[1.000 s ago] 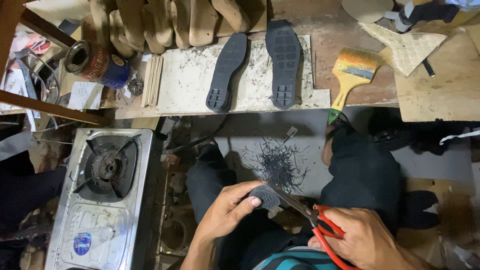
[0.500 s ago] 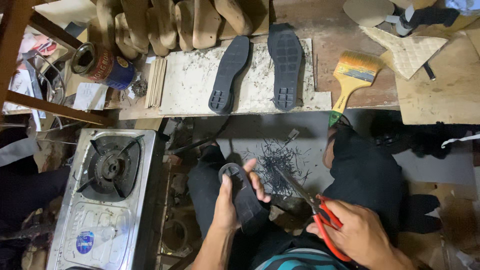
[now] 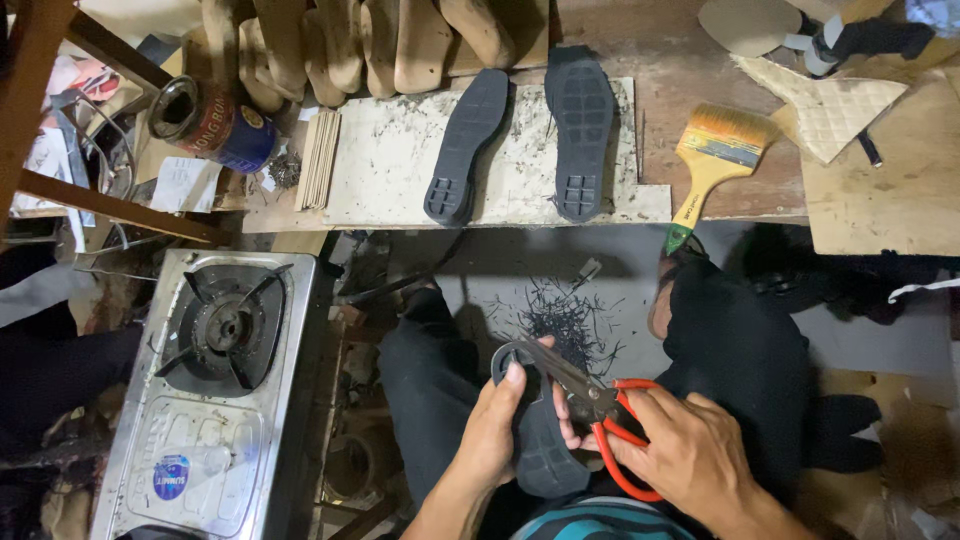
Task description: The person sits on the floor and uses red-handled shears to trim the edges of rubber shoe soles, rotating each sole to cut around its perimeter, letting trimmings fall to the floor, and placing finished soles on the workbench.
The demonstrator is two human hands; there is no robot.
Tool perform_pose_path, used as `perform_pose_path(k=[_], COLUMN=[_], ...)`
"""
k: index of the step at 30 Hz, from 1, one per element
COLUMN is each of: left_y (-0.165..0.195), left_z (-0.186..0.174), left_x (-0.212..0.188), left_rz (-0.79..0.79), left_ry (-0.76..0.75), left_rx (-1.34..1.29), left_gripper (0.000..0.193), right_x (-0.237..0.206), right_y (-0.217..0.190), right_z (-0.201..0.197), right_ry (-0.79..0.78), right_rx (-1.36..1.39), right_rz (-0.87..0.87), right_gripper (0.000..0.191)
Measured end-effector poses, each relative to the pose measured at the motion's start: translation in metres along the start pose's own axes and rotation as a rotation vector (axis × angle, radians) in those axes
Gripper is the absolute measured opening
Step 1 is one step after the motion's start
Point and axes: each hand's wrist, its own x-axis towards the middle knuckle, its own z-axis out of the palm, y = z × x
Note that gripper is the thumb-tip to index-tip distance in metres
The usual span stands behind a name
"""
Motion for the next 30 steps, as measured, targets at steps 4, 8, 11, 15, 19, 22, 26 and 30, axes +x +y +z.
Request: perform_pose_path(k=[4, 8, 11, 15, 19, 22, 26, 30], left_y=[0.008, 0.017, 0.016, 0.013, 0.016, 0.018, 0.018, 0.017], left_z=[-0.008, -0.018, -0.019, -0.017, -0.02, -0.024, -0.024, -0.021], left_x=[0.0, 0.0, 0.0, 0.001, 0.0, -0.002, -0.001, 0.001], left_rz=[-0.12, -0.214, -0.22, -0.243, -0.29, -0.317, -0.357, -0.448], left_ry=[0.012, 0.005, -0.009, -0.066, -0.067, -0.081, -0.153, -0.1], left_rx=[0.055, 0.108, 0.104, 0.093, 0.094, 0.097, 0.103, 0.171], left_gripper=[0.066, 0.066, 0.062, 0.054, 0.05, 0.05, 0.057, 0.051], right_x=[-0.001, -0.002, -0.001, -0.004, -0.007, -0.009, -0.014, -0.018], right_y=[0.009, 0.019, 0.023, 0.027, 0.037, 0.043, 0.05, 0.058], right_z=[-0.004, -0.009, -0.008, -0.006, -0.011, -0.011, -0.009, -0.011], right_ry=[-0.07, -0.11, -0.088, -0.066, -0.124, -0.142, -0.107, -0.153], right_rx=[0.002, 0.027, -0.022, -0.04, -0.037, -0.017, -0.054, -0.092], right_rz=[0.008, 0.036, -0.004, -0.043, -0.046, -0.048, -0.048, -0.075], right_gripper=[0.05, 0.055, 0.055, 0.055, 0.054, 0.053, 0.059, 0.06])
